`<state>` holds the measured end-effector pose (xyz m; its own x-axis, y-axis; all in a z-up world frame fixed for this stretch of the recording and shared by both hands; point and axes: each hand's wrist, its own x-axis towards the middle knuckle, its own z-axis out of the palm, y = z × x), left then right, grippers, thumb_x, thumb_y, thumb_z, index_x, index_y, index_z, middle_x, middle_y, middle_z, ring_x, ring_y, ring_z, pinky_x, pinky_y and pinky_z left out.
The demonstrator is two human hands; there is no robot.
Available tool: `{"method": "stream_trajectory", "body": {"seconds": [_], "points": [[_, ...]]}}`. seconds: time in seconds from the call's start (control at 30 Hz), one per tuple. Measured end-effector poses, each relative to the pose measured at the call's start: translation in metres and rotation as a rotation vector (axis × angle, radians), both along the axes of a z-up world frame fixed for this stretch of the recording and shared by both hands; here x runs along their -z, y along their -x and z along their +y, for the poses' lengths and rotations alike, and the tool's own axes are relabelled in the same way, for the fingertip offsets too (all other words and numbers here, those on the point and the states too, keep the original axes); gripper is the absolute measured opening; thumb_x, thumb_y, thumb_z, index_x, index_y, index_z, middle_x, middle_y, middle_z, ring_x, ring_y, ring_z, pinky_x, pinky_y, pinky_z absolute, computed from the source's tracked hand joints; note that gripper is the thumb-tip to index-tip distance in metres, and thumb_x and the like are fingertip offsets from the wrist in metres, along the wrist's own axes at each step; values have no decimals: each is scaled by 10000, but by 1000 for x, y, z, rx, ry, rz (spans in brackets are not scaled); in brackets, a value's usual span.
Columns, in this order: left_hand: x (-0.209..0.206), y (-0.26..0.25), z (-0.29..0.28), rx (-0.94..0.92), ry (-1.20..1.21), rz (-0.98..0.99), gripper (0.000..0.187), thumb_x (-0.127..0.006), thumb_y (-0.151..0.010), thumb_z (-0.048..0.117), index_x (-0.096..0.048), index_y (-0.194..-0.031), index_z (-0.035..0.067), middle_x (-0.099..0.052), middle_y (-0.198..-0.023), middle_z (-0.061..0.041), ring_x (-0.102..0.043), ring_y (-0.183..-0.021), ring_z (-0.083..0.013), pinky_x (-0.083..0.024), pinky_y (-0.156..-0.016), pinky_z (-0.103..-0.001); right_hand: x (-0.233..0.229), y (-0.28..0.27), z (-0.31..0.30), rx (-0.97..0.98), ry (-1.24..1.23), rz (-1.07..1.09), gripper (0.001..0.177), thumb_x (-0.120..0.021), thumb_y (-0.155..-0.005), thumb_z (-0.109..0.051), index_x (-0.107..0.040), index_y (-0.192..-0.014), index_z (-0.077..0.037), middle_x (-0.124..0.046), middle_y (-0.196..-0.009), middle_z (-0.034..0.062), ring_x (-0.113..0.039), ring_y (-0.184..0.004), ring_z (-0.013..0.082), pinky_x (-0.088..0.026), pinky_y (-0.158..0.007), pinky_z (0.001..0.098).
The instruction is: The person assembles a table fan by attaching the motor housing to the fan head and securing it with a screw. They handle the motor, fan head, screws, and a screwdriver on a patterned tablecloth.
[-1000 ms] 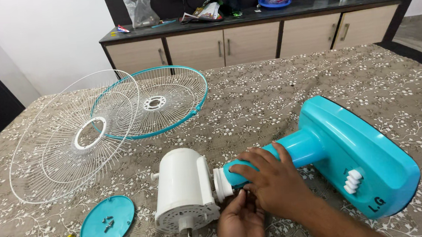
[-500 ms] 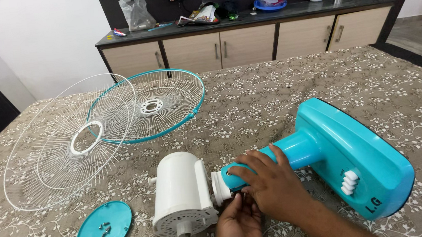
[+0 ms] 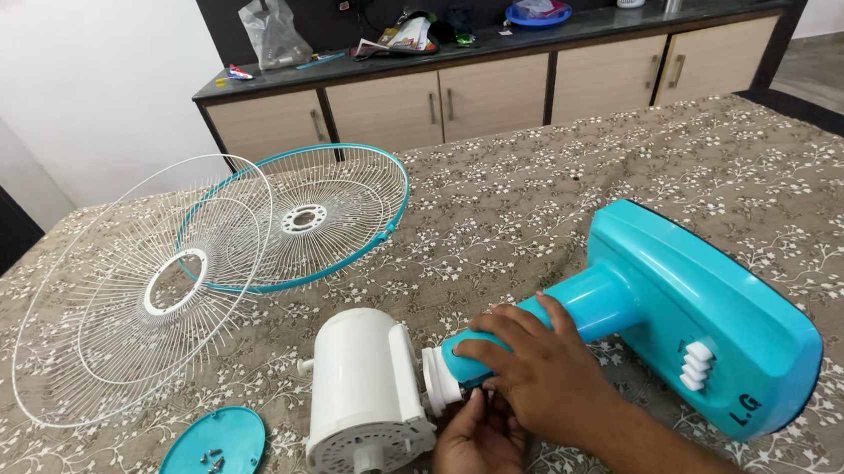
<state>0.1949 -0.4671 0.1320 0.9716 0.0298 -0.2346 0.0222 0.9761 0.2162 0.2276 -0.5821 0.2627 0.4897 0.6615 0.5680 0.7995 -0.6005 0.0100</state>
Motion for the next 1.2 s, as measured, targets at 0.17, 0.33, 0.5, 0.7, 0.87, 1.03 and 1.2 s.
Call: {"method": "stream_trajectory", "body": {"seconds": [0.17, 0.33, 0.5, 0.7, 0.87, 1.03, 1.2], "points": [[-2, 1, -2, 5, -19, -14, 266, -553, -960, 209, -647, -1166, 69, -704, -1008, -64, -664, -912, -217, -548, -779, -393, 0, 0, -1, 2, 7, 10, 503, -739, -776, -264, -607, -1261, -259, -574, -1341, 51, -480, -1326, 289, -218, -1104, 676], [-6, 1, 0, 48, -26, -69, 293, -551, -962, 210, -622, -1169, 15, -706, -1085, -131, -687, -1012, -273, -577, -881, -451, -2, -1, 3, -13, 24, -13, 518, -743, -776, -286, -600, -1271, -235, -567, -1331, 86, -480, -1308, 328, -221, -1082, 701], [-6, 2, 0, 38, -49, -15, 343, -544, -948, 202, -616, -1216, 1, -717, -1134, -162, -699, -1067, -294, -583, -923, -462, 1, 0, 4, 17, 39, 30, 489, -733, -792, -269, -583, -1256, -226, -560, -1355, 77, -482, -1307, 330, -212, -1083, 719], [0, -5, -1, 19, -28, -26, 364, -553, -941, 185, -603, -1260, 18, -720, -1117, -156, -703, -1024, -289, -582, -897, -457, 6, -4, 3, -3, 24, -103, 532, -683, -796, -261, -565, -1305, -159, -551, -1366, 123, -487, -1295, 350, -209, -1082, 726], [13, -10, 2, -15, -25, -53, 373, -568, -929, 172, -603, -1293, 97, -723, -1094, -97, -698, -1010, -256, -567, -849, -448, 9, -3, 2, -26, -15, -64, 490, -667, -823, -254, -580, -1302, -197, -563, -1368, 86, -476, -1332, 342, -211, -1106, 696], [21, -15, 3, 51, 12, -13, 400, -573, -936, 212, -588, -1319, 96, -714, -1121, -114, -691, -1009, -279, -567, -839, -449, 11, 3, -7, -38, -28, -154, 579, -622, -834, -221, -541, -1406, -193, -537, -1447, 89, -437, -1388, 361, -211, -1149, 654], [21, -16, 4, 61, 12, 3, 449, -561, -924, 205, -573, -1361, 101, -713, -1207, -141, -685, -1045, -295, -572, -855, -449, 14, 4, -5, -10, -8, -151, 593, -604, -835, -239, -526, -1422, -212, -508, -1472, 99, -406, -1391, 375, -189, -1140, 658]]}}
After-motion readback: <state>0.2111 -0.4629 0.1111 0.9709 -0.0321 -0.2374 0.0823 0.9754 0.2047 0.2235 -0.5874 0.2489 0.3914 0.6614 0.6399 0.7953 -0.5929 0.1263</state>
